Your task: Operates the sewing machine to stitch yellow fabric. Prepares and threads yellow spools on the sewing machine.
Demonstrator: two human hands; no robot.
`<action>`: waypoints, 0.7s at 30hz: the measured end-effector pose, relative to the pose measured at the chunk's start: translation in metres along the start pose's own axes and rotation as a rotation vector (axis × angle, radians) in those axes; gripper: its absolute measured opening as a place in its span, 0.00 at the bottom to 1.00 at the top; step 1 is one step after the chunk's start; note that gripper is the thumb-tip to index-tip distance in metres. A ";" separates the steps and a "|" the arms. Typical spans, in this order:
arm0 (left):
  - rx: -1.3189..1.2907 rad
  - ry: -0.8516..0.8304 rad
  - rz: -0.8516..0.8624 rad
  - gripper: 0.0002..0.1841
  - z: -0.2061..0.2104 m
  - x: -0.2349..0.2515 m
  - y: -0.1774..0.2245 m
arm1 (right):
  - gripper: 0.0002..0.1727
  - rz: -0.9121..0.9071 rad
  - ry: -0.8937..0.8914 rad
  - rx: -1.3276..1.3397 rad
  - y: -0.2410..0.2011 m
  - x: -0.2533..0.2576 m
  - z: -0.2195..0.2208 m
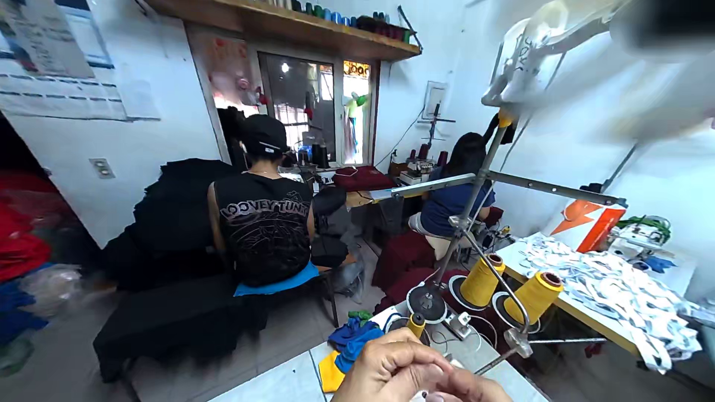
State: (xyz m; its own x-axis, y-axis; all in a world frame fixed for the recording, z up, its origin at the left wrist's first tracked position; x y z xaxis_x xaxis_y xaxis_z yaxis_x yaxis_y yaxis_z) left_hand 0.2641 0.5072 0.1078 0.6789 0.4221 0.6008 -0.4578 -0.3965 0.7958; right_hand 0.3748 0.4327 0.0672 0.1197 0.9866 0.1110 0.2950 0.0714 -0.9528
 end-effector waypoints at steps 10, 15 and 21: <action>0.362 -0.141 0.015 0.06 0.009 -0.002 0.007 | 0.18 0.057 0.053 0.297 -0.004 -0.007 -0.015; 0.412 -0.191 0.004 0.12 0.010 0.006 0.006 | 0.14 0.064 0.084 0.299 -0.007 -0.002 -0.013; 0.468 -0.221 -0.033 0.13 0.003 0.020 0.004 | 0.05 -0.093 0.223 0.098 -0.020 0.009 -0.023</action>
State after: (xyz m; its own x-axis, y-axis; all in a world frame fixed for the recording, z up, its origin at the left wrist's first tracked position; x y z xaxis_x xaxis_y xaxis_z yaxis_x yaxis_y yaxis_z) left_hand 0.2774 0.5119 0.1225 0.8170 0.2781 0.5051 -0.1625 -0.7295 0.6644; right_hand 0.3919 0.4371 0.0939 0.3055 0.9192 0.2485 0.2225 0.1849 -0.9572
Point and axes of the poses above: each hand's wrist, its own x-axis towards the middle knuckle, its own z-axis out of the palm, y = z × x, the point moved 9 cm from there along x, towards the middle knuckle, and after that the axes turned 1 degree about x, right-handed, at the moved point
